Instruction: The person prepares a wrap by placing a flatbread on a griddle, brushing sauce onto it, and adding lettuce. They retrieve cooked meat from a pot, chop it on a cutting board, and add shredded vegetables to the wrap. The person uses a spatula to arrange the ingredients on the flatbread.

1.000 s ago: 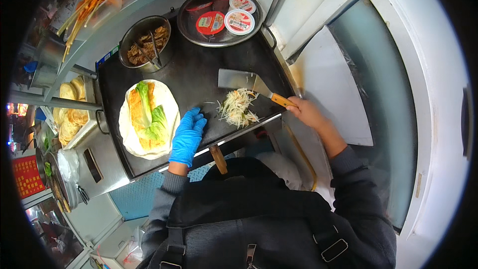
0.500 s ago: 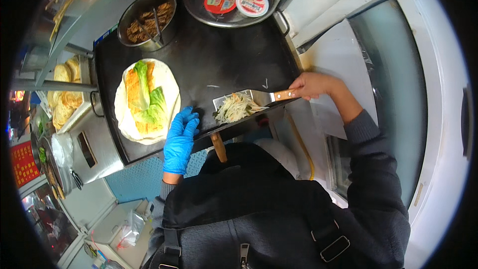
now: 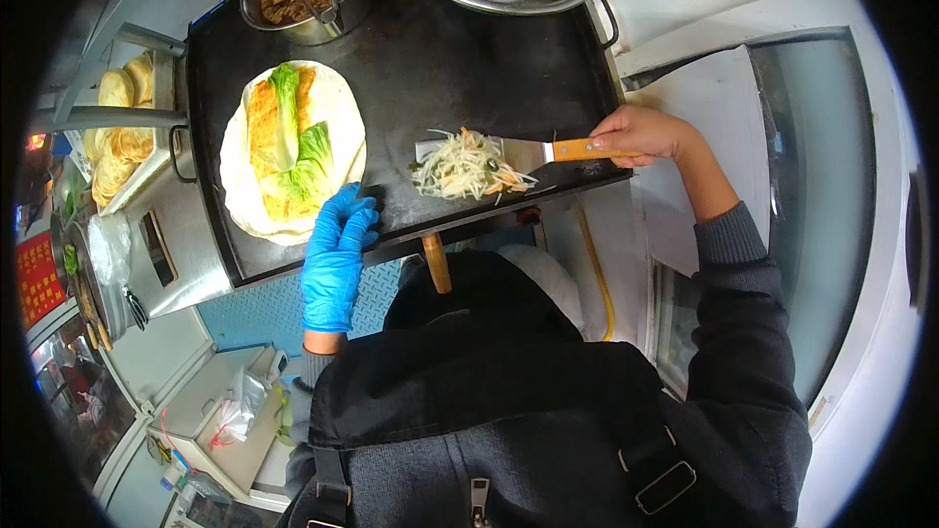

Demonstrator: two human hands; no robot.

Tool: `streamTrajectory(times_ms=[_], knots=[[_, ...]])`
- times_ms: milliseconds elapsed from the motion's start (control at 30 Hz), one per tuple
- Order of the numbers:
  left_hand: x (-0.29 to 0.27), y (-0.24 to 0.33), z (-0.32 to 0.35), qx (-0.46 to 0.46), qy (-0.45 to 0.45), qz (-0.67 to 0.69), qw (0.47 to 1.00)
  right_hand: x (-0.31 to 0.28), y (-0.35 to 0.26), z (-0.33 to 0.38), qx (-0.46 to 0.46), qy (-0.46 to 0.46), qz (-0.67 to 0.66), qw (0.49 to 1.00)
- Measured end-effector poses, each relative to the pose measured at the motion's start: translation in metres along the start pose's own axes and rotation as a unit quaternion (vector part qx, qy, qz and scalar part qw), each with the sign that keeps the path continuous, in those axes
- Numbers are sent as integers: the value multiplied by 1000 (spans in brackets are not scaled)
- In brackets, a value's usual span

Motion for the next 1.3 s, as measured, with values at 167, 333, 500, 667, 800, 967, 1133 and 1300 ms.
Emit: streamTrajectory(times_ms=[167,333,500,667,800,967,1133,1300], knots=[[-14,12,0,-7,26,22,999,6,-23,13,-24,49,-41,998],[-42,22,-5,-2,46,44,998,28,-58,27,-44,79,-78,993],[-74,28,-21,10,38,59,997,68,-96,31,-53,96,-145,983],[-117,33,-47,11,30,77,996,131,-127,19,-13,155,-192,969],[-144,46,-85,31,20,95,995,211,-156,-9,-56,196,-279,938],[-136,69,-145,66,-76,148,984,286,-186,-55,-120,297,-291,902],[-119,59,-201,-19,-128,154,980,309,-191,-49,-162,438,-76,881],[-125,44,-215,-58,-133,142,979,320,-180,-1,-160,525,42,835]])
Point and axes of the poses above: each hand's wrist, its own z-axis away from the middle knuckle, its own x-axis out of the palm, y = z × x, the point moved 5 cm from there along -z, towards the middle knuckle, and after that the axes turned 13 degrees about y, right-handed, at the moved point
